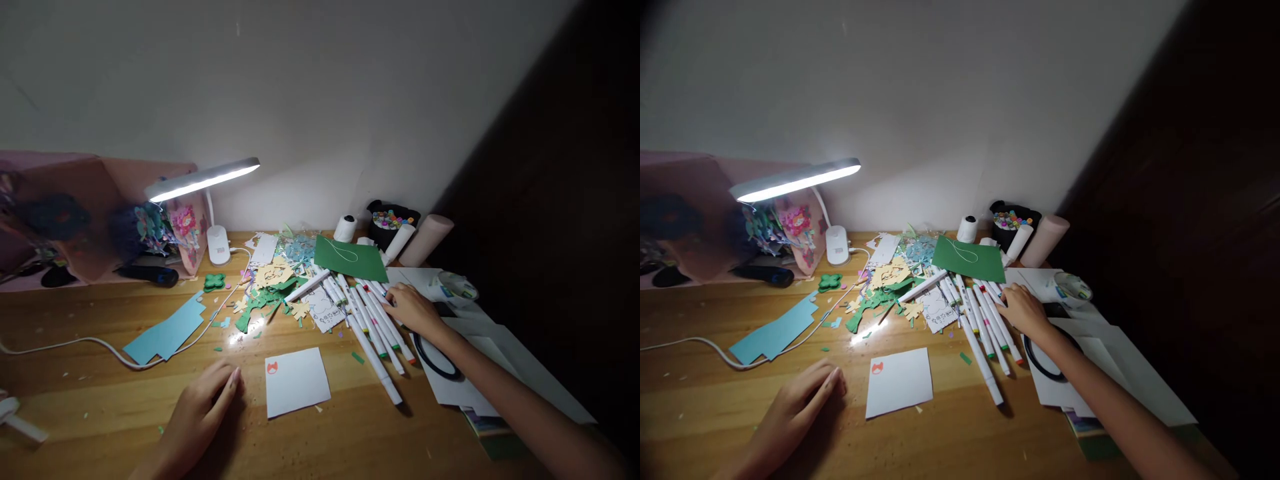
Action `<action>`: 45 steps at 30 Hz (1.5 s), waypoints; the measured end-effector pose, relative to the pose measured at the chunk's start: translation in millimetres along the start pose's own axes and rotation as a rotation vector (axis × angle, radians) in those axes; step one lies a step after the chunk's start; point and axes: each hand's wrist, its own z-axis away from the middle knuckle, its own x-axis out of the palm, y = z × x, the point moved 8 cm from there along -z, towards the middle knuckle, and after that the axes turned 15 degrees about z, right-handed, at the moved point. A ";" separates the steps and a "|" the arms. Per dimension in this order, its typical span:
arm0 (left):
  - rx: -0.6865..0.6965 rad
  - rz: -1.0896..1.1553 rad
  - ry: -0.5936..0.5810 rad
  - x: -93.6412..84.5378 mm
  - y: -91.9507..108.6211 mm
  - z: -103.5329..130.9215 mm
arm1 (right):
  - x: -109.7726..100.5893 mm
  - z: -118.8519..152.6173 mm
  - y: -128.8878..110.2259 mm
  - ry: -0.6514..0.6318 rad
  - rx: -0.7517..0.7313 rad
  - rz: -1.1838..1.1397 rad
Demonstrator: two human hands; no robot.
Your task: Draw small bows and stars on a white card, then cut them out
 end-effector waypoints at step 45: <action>0.019 -0.005 -0.003 -0.7 2.1 2.2 | -30.9 -48.4 10.9 0.335 -0.037 -0.314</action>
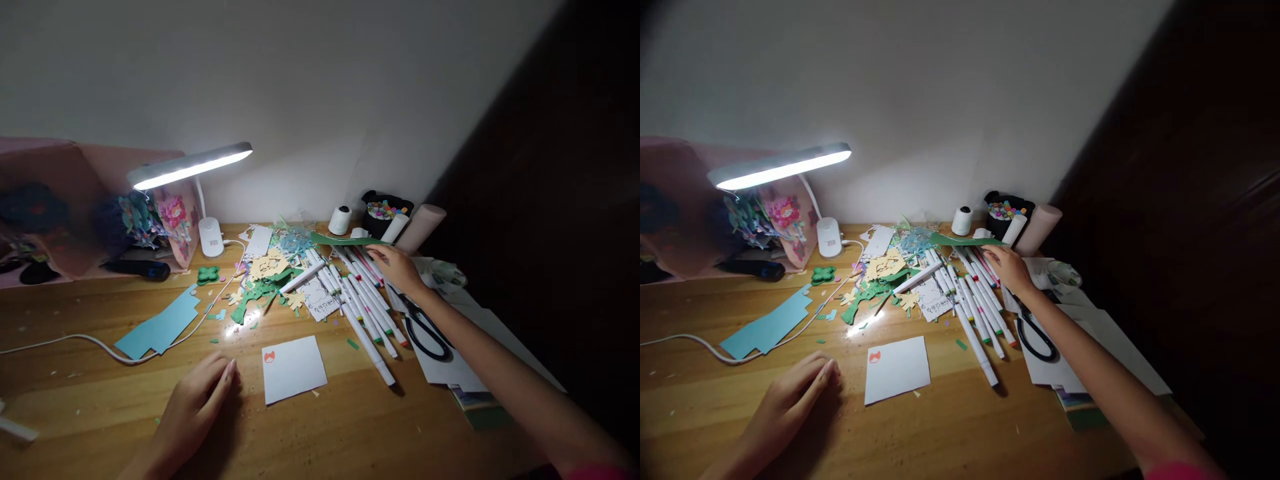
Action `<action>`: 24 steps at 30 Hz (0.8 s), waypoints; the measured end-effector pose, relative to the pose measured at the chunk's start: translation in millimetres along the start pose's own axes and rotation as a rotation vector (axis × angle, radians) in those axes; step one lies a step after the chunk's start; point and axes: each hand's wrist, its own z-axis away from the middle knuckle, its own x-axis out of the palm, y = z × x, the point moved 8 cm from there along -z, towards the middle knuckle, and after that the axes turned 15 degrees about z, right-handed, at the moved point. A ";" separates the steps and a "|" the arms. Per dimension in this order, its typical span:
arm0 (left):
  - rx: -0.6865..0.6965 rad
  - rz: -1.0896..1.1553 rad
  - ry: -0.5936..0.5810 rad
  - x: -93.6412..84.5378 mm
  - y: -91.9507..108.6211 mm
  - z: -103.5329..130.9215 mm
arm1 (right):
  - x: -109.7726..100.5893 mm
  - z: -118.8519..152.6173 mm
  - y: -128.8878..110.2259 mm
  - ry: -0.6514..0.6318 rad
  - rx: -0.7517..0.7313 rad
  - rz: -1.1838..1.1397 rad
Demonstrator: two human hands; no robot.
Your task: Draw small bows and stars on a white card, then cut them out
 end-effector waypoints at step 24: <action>0.015 -0.006 0.002 -1.1 0.2 1.9 | 24.4 31.5 13.7 -0.303 0.109 0.306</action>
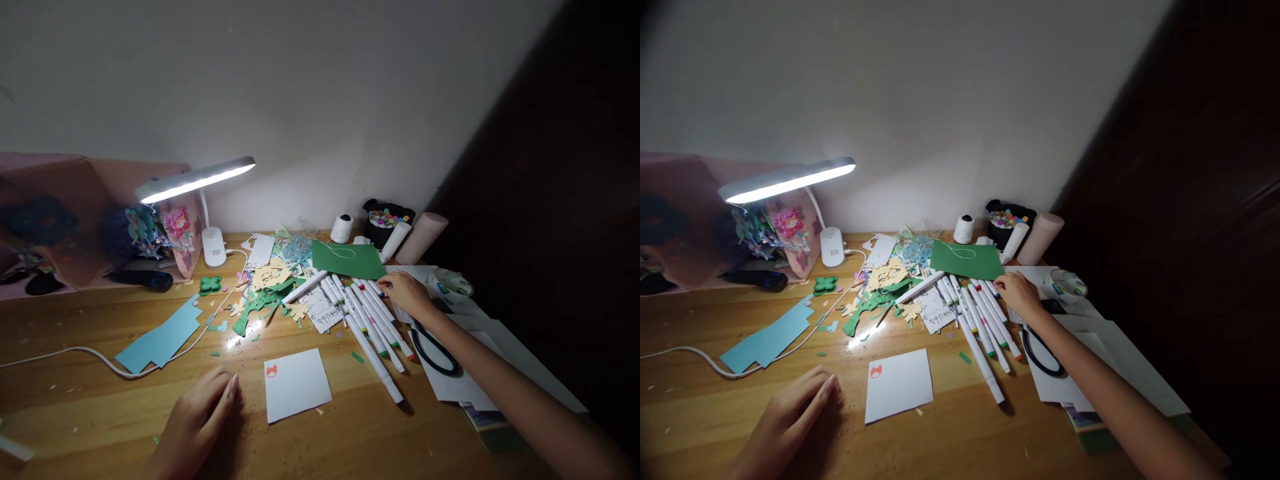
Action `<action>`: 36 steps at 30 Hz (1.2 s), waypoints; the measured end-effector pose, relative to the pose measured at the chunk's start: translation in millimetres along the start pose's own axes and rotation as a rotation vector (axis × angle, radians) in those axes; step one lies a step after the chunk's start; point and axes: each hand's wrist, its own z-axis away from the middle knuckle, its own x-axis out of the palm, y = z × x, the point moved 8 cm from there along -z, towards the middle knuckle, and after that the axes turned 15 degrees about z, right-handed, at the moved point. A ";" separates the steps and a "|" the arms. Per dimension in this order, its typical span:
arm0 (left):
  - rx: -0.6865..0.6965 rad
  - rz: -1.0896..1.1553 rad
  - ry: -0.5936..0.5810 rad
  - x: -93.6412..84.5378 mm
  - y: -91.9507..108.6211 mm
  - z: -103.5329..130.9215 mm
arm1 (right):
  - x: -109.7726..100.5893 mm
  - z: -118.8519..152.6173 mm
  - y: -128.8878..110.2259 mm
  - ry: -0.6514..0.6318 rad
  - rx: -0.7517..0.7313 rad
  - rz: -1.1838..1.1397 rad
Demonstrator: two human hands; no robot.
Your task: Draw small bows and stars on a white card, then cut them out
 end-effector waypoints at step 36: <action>0.035 -0.011 0.030 -1.6 0.3 -0.5 | 2.2 -43.9 -4.5 0.004 0.133 -0.029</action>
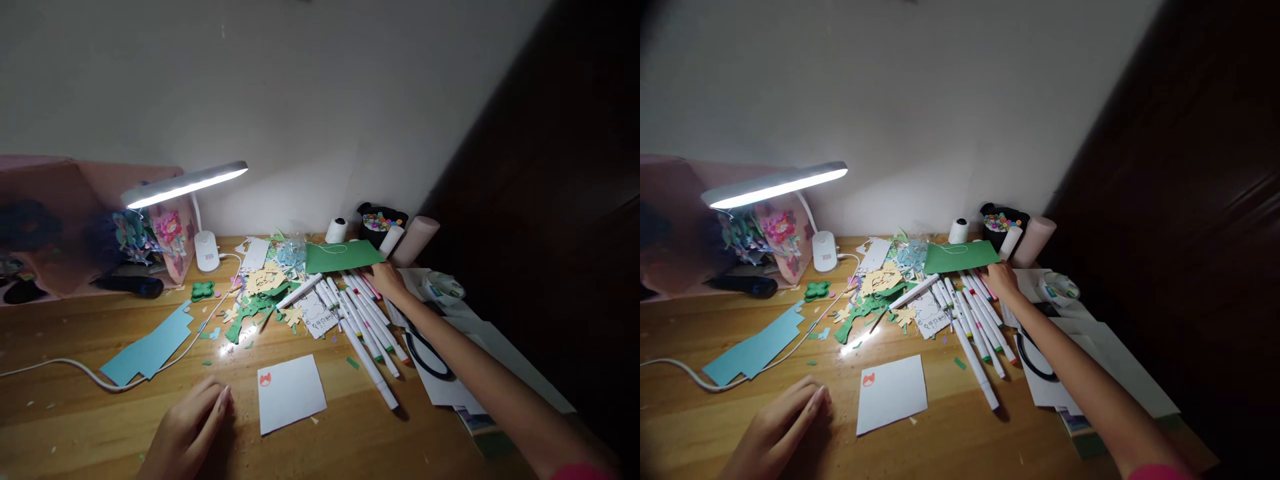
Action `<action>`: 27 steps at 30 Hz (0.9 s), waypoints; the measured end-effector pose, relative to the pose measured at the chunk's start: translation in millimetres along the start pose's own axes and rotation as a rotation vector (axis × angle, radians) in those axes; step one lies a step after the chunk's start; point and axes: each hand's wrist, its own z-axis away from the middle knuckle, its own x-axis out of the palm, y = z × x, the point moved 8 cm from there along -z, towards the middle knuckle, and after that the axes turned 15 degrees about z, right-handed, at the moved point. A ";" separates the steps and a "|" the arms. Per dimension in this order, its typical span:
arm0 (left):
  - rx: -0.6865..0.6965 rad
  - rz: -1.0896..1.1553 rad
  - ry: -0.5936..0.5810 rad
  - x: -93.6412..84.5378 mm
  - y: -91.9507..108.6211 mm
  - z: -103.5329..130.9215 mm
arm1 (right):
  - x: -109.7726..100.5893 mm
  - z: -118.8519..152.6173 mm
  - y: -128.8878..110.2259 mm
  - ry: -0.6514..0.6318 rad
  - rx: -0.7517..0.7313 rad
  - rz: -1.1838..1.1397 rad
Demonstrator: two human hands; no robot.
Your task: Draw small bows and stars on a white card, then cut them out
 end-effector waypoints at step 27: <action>-0.007 0.030 -0.032 2.5 0.7 -0.7 | -8.5 52.0 -30.9 -0.059 -0.188 -0.167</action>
